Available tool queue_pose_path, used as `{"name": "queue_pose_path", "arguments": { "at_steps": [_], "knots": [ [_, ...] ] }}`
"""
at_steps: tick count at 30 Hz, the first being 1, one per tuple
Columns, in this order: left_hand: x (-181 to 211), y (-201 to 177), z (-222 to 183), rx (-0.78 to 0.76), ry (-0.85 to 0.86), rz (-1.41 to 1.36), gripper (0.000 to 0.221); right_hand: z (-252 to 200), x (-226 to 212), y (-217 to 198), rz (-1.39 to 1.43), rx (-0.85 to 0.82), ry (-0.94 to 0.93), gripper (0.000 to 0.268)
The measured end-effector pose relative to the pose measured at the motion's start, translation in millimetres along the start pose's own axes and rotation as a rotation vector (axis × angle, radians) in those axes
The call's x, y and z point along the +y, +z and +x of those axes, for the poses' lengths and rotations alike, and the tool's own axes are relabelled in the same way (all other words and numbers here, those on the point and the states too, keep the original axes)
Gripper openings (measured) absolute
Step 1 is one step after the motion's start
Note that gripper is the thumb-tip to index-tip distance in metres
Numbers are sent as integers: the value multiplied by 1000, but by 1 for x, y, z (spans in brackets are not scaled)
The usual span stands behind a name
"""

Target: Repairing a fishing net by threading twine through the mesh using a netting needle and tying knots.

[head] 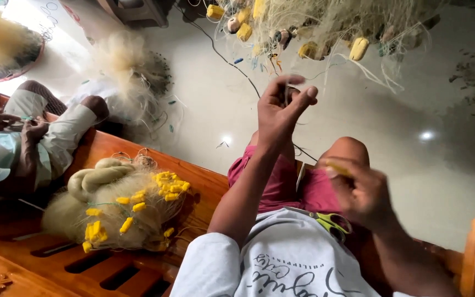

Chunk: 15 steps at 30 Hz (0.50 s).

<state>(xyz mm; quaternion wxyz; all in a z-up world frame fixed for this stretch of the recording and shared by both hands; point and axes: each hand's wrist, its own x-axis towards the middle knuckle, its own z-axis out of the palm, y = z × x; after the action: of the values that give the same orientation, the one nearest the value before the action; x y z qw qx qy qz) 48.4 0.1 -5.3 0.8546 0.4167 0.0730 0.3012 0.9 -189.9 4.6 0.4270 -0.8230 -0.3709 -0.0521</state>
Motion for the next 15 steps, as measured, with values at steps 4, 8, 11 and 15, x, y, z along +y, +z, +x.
{"name": "queue_pose_path", "arguments": {
  "at_steps": [4,8,11,15],
  "knots": [
    [0,10,-8,55,10,124,21,10,-9,24,345,113,-58,15],
    [-4,7,-11,92,58,167,20,20,-3,23,437,171,-178,12],
    [3,6,-14,116,74,171,19,23,2,22,502,107,-253,12],
    [-1,-6,-15,79,42,-46,10,28,-11,0,478,103,-165,16]
  ]
}}
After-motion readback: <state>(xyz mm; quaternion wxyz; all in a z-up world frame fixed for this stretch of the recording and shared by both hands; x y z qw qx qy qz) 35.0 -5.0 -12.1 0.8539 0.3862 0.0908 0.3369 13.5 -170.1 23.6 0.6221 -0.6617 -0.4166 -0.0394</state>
